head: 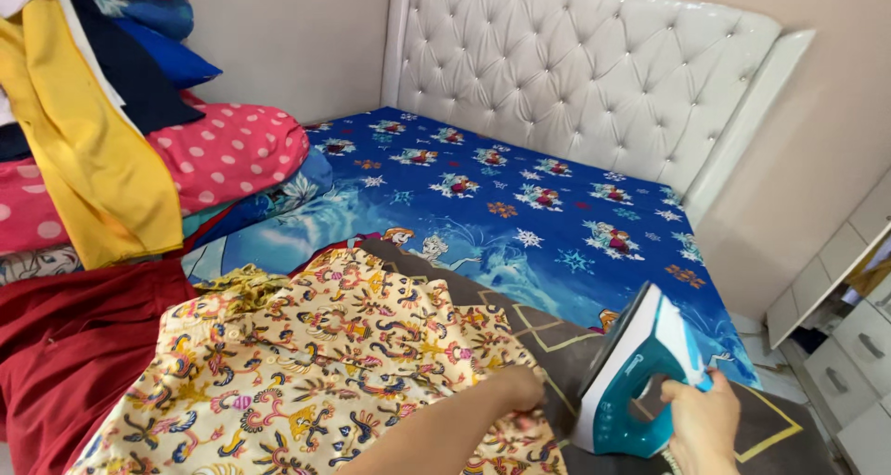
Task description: The person irons a patterned garment on a bed using a blue and white electric iron. They repeatedly smooth the fabric, lift and reposition sections of the garment, and move the iron back and forth to remove wrinkles. The person handles the garment with both hands, ensuring different areas are flattened before applying the iron.
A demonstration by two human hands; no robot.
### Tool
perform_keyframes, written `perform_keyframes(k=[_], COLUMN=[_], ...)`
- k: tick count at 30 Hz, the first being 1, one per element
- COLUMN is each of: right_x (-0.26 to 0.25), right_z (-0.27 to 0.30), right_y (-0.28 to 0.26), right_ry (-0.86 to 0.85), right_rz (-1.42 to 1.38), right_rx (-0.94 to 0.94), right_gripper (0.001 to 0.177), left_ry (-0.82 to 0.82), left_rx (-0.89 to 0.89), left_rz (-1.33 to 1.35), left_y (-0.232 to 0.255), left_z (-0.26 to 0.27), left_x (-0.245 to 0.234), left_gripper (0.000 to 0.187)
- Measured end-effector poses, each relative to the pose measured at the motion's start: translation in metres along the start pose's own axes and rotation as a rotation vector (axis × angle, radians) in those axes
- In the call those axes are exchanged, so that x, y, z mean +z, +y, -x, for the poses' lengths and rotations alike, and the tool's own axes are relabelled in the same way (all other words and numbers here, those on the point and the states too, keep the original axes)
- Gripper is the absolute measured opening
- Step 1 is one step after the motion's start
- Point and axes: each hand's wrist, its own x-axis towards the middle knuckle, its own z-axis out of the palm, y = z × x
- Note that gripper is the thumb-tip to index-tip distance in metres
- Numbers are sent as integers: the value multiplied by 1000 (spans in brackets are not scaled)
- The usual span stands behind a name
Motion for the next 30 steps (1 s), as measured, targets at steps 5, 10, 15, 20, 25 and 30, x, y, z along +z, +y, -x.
perform_keyframes(k=[5, 10, 15, 20, 25, 30], right_x=[7, 8, 8, 5, -6, -27], right_z=[7, 14, 18, 19, 11, -1], right_y=[-15, -17, -28, -49, -71, -82], right_ry=[116, 114, 31, 23, 36, 54], right_rz=[84, 98, 110, 145, 191, 206], right_rx=[-47, -88, -170, -230, -277, -275], right_gripper=[58, 56, 59, 54, 53, 59], left_ry=[175, -43, -269, -366, 230, 282], left_rx=[104, 150, 37, 161, 412, 8], left_rz=[584, 59, 383, -54, 152, 29], left_y=[12, 31, 17, -5, 16, 45], left_z=[16, 51, 57, 72, 83, 152], left_x=[5, -7, -27, -46, -50, -55], left_gripper=[30, 68, 101, 78, 72, 89])
